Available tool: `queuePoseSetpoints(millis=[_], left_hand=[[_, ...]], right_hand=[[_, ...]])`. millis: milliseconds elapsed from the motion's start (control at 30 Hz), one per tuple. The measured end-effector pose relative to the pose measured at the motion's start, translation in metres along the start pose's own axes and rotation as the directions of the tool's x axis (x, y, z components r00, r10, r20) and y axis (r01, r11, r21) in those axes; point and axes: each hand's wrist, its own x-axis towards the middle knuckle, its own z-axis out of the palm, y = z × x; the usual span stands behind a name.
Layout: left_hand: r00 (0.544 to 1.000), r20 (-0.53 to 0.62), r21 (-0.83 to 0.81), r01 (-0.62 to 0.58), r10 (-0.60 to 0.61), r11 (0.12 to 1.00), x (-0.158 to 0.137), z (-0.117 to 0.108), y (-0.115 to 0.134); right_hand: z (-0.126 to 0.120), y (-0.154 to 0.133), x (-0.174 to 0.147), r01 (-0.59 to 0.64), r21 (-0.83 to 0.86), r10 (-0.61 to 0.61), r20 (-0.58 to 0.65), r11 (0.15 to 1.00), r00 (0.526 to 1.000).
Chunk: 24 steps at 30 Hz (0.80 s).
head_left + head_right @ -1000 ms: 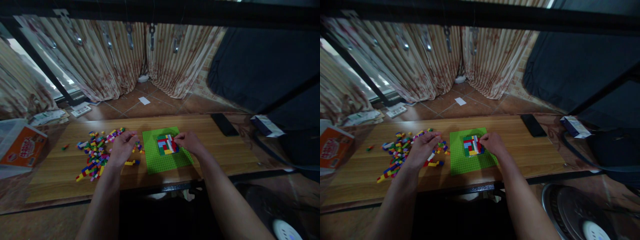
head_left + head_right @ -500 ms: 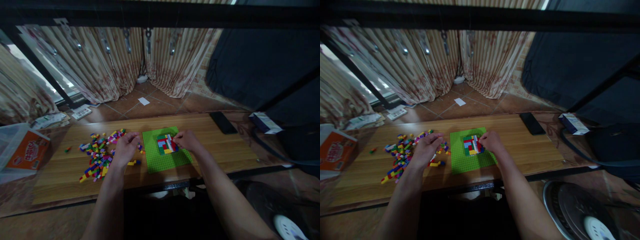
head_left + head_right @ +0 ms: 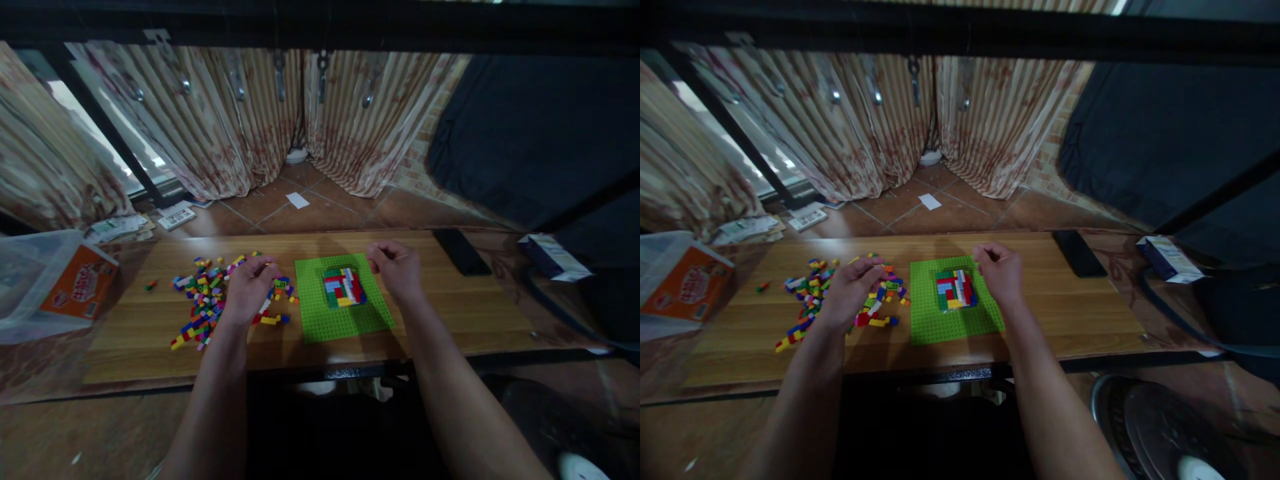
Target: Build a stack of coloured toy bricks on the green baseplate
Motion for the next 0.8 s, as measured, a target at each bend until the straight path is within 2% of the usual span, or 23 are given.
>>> queuePoseSetpoints(millis=[100,200,267,367,467,567,633,700,733,800], left_hand=[[0.998,-0.057,-0.019,-0.009,0.008,1.000,-0.001,-0.003,0.003],[0.993,-0.116,-0.062,-0.032,0.025,0.998,0.001,-0.007,0.001],[0.987,-0.152,-0.074,-0.057,0.045,0.996,0.003,-0.010,-0.003],[0.983,-0.170,-0.080,-0.080,0.066,0.994,0.005,-0.014,-0.007],[0.984,-0.165,-0.084,-0.085,0.070,0.993,0.005,-0.015,-0.007],[0.986,-0.157,-0.075,-0.075,0.062,0.994,0.004,-0.015,-0.007],[0.987,-0.151,-0.058,-0.066,0.057,0.996,0.004,-0.016,-0.007],[0.987,-0.148,-0.036,-0.069,0.063,0.997,0.004,-0.017,-0.007],[0.987,-0.143,-0.024,-0.075,0.071,0.997,0.005,-0.017,-0.008],[0.992,-0.098,-0.004,-0.084,0.083,0.996,0.004,-0.016,-0.009]], right_hand=[[0.014,-0.004,-0.013,0.091,-0.019,-0.090,0.053,0.996,0.994],[0.028,-0.007,-0.032,0.178,-0.083,-0.158,0.211,0.980,0.965],[0.036,-0.008,-0.045,0.263,-0.129,-0.201,0.368,0.956,0.908],[0.049,-0.010,-0.060,0.395,-0.177,-0.232,0.573,0.901,0.786],[0.061,-0.010,-0.071,0.472,-0.219,-0.214,0.679,0.854,0.703],[0.070,-0.010,-0.080,0.513,-0.250,-0.192,0.725,0.821,0.661],[0.074,-0.011,-0.082,0.524,-0.260,-0.185,0.735,0.811,0.652],[0.073,-0.011,-0.078,0.519,-0.274,-0.187,0.718,0.809,0.671],[0.070,-0.010,-0.073,0.508,-0.289,-0.192,0.689,0.812,0.698],[0.057,-0.006,-0.056,0.450,-0.336,-0.193,0.582,0.827,0.790]])
